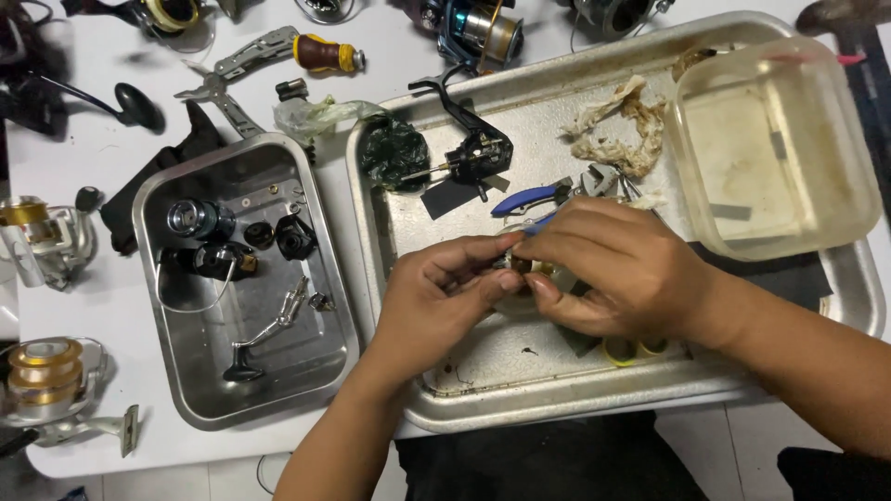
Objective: A person is meticulously sanding and cleaning a small internal component of a fishing reel using sandpaper and a small metal pick.
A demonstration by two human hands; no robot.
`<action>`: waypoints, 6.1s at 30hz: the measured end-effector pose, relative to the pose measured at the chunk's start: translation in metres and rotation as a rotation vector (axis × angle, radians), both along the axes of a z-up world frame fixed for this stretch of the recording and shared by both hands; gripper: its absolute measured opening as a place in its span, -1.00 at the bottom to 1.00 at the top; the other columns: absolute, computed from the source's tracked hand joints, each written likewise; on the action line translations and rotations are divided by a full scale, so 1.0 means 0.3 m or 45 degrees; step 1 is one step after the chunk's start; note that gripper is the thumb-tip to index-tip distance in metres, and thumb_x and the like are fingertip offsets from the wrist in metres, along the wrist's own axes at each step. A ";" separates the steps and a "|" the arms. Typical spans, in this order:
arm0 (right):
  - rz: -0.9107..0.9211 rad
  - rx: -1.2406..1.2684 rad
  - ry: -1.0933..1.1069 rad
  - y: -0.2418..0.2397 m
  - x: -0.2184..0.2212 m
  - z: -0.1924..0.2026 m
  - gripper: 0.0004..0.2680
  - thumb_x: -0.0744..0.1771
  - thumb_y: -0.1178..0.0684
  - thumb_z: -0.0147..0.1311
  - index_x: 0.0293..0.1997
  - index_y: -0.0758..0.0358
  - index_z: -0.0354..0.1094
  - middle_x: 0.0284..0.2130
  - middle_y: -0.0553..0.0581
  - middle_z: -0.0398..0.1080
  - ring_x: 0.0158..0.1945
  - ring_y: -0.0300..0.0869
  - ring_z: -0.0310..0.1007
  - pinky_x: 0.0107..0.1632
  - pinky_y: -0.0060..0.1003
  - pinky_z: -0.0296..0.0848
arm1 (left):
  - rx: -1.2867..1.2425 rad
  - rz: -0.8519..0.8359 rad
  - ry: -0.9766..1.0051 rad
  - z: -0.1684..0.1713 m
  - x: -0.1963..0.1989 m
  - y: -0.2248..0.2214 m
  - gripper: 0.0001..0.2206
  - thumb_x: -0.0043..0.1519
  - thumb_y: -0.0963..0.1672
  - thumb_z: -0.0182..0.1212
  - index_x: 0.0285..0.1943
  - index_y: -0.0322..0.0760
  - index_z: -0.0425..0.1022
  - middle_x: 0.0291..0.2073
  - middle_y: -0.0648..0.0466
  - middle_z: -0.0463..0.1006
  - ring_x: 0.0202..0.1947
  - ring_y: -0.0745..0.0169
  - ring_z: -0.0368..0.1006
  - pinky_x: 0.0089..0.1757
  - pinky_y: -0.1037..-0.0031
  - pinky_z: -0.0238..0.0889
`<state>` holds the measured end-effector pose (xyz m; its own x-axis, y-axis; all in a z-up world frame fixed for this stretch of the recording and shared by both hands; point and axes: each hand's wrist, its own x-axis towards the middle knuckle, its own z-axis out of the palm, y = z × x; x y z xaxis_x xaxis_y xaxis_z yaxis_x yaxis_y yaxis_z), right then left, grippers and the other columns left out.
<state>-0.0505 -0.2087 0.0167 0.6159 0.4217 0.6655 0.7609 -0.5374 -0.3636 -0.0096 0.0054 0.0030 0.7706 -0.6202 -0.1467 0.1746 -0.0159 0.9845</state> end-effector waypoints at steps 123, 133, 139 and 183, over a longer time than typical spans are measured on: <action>-0.285 0.005 0.012 0.020 -0.012 -0.029 -0.91 0.32 0.30 0.30 -0.16 0.56 0.54 -0.26 0.46 0.51 -0.24 0.09 0.56 -0.14 -0.19 0.58 | 0.264 0.224 -0.251 0.025 -0.002 -0.025 -0.72 0.21 -0.08 0.28 0.11 -0.04 0.61 0.02 0.10 0.71 0.01 0.44 0.64 0.01 0.63 0.51; -0.257 0.114 0.198 0.016 -0.027 -0.022 -0.87 0.27 0.29 0.36 -0.20 0.56 0.52 -0.29 0.42 0.57 -0.27 0.05 0.64 -0.15 -0.22 0.67 | 0.273 0.234 -0.563 0.026 -0.005 -0.018 -0.72 0.24 -0.03 0.29 0.11 -0.04 0.59 0.00 0.06 0.71 0.03 0.29 0.67 0.07 0.52 0.52; -0.292 0.282 0.399 0.028 -0.033 -0.017 -0.87 0.27 0.30 0.32 -0.17 0.55 0.50 -0.28 0.40 0.56 -0.23 0.01 0.63 -0.10 -0.28 0.64 | 0.262 0.212 -0.606 0.025 -0.005 -0.018 -0.75 0.23 -0.06 0.34 0.10 0.00 0.60 -0.07 0.15 0.57 0.00 0.29 0.53 0.03 0.48 0.40; -0.425 -0.166 0.368 -0.125 -0.040 0.143 -0.91 0.38 0.28 0.25 -0.07 0.51 0.56 -0.19 0.34 0.54 -0.15 0.01 0.53 -0.05 -0.18 0.48 | -0.289 0.072 0.110 -0.023 0.040 0.010 -0.69 0.30 -0.23 0.19 0.24 -0.38 0.48 0.09 -0.10 0.61 -0.08 0.24 0.61 0.06 0.46 0.54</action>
